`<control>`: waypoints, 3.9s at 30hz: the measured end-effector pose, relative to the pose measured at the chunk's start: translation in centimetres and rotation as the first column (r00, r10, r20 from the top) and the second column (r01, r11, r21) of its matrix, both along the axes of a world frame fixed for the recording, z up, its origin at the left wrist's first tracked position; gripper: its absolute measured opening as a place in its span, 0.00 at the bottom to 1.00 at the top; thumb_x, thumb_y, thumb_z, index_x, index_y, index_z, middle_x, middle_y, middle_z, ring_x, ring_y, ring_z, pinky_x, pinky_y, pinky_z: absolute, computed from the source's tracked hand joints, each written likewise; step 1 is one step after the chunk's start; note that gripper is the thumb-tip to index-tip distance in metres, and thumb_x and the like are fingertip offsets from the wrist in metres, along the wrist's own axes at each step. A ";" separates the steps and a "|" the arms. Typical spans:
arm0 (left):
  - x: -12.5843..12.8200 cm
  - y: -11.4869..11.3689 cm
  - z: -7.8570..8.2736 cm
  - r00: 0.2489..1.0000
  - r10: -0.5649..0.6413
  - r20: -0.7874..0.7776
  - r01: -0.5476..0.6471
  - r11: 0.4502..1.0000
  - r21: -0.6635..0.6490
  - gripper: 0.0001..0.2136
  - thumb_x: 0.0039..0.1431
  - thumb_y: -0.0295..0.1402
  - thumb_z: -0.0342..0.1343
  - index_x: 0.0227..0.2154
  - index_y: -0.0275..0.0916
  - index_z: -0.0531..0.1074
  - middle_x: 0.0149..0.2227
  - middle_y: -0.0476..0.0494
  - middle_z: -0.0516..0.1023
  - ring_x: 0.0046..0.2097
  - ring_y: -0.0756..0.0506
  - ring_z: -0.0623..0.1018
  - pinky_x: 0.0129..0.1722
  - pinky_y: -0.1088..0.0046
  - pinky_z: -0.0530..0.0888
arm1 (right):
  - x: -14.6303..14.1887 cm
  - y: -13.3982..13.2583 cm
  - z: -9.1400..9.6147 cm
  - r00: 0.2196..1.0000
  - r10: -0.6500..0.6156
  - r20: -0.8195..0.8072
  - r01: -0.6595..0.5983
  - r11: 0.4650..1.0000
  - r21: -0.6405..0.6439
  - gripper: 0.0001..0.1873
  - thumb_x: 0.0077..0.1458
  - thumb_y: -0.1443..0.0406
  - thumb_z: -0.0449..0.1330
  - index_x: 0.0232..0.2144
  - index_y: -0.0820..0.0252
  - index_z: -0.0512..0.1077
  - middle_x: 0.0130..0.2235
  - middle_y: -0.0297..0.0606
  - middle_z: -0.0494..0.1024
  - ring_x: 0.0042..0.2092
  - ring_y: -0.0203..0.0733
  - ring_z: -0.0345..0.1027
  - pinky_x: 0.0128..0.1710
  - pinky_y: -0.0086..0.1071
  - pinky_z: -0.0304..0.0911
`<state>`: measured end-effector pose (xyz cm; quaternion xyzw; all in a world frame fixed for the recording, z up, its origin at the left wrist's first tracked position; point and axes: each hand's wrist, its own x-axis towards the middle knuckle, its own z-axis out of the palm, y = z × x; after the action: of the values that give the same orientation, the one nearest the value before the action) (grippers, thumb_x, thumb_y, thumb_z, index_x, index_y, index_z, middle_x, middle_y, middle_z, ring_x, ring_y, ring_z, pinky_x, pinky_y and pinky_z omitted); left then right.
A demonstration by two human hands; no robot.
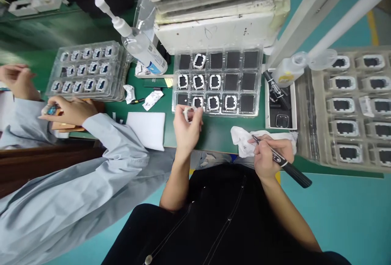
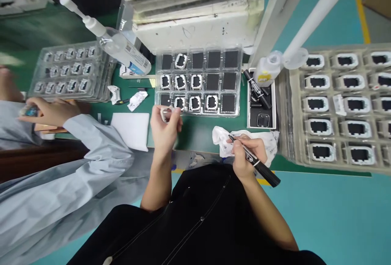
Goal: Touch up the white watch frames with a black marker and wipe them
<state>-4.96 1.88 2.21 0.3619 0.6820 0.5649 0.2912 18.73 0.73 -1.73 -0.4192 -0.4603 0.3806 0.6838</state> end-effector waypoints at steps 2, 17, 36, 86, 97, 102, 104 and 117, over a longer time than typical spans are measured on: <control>-2.4 1.0 -0.6 0.974 0.132 -0.182 -0.132 0.991 0.014 0.25 0.69 0.59 0.70 0.40 0.45 0.65 0.30 0.54 0.75 0.30 0.48 0.75 0.34 0.71 0.73 | 0.0 0.1 -0.2 1.000 0.023 -0.001 -0.023 1.000 -0.003 0.08 0.67 0.63 0.73 0.38 0.51 0.76 0.22 0.22 0.72 0.23 0.41 0.71 0.35 0.43 0.81; -8.0 3.4 -1.0 0.772 0.025 -0.635 -0.193 0.961 -0.197 0.14 0.65 0.35 0.66 0.52 0.41 0.79 0.38 0.46 0.80 0.41 0.40 0.80 0.52 0.60 0.79 | 1.4 -0.3 -2.0 0.958 0.139 0.249 -0.124 0.989 -0.076 0.05 0.67 0.64 0.72 0.43 0.50 0.80 0.39 0.35 0.89 0.42 0.48 0.88 0.48 0.45 0.84; -6.0 2.7 -0.7 0.626 0.084 -0.775 -0.296 0.945 -0.137 0.05 0.71 0.35 0.60 0.40 0.43 0.81 0.40 0.36 0.86 0.48 0.31 0.82 0.55 0.53 0.76 | 1.5 -0.1 -1.5 0.953 0.129 0.275 -0.135 0.991 0.004 0.05 0.67 0.62 0.72 0.39 0.51 0.79 0.32 0.32 0.86 0.31 0.42 0.82 0.32 0.34 0.76; 5.1 -3.9 -1.4 0.751 -0.458 0.476 0.471 0.877 0.100 0.22 0.70 0.46 0.74 0.40 0.46 0.63 0.46 0.42 0.91 0.28 0.46 0.87 0.21 0.74 0.77 | -0.3 -1.2 -0.4 0.990 -0.016 0.137 0.008 0.998 0.060 0.09 0.73 0.56 0.69 0.51 0.48 0.77 0.38 0.36 0.90 0.36 0.50 0.88 0.37 0.46 0.86; 6.0 -3.2 -2.0 0.758 -0.517 0.398 0.534 0.842 0.077 0.14 0.74 0.45 0.70 0.57 0.48 0.85 0.41 0.43 0.87 0.33 0.47 0.83 0.31 0.71 0.80 | -0.7 -1.0 -0.1 0.998 0.057 0.017 -0.058 0.995 0.082 0.11 0.74 0.59 0.68 0.47 0.46 0.67 0.35 0.31 0.87 0.37 0.50 0.87 0.36 0.46 0.83; 5.7 -3.3 -2.1 0.779 -0.527 0.339 0.550 0.835 0.035 0.10 0.72 0.44 0.72 0.48 0.47 0.86 0.38 0.44 0.87 0.31 0.47 0.81 0.29 0.71 0.78 | -1.2 -1.2 0.0 0.996 0.076 0.045 -0.079 0.993 0.083 0.11 0.72 0.64 0.69 0.47 0.47 0.69 0.36 0.30 0.90 0.35 0.47 0.87 0.35 0.42 0.83; 5.7 -3.3 -2.2 0.778 -0.536 0.328 0.556 0.830 0.039 0.08 0.73 0.43 0.72 0.45 0.45 0.85 0.36 0.45 0.86 0.30 0.47 0.81 0.28 0.72 0.77 | -1.4 -1.2 0.1 0.997 0.067 0.040 -0.071 0.992 0.104 0.10 0.72 0.63 0.69 0.46 0.47 0.70 0.34 0.30 0.88 0.33 0.45 0.85 0.33 0.41 0.82; 5.7 -3.0 -1.8 0.783 -0.548 0.293 0.555 0.829 0.067 0.11 0.73 0.42 0.72 0.42 0.39 0.84 0.34 0.47 0.86 0.32 0.50 0.83 0.34 0.77 0.82 | -2.5 -1.3 0.7 0.994 -0.004 0.113 -0.017 0.982 0.189 0.10 0.67 0.67 0.69 0.47 0.50 0.73 0.38 0.34 0.84 0.38 0.42 0.82 0.41 0.40 0.82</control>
<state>0.74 -1.10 0.37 0.4522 0.5004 0.4956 0.5473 16.22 -0.62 -0.99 -0.3715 -0.5336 0.3131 0.6922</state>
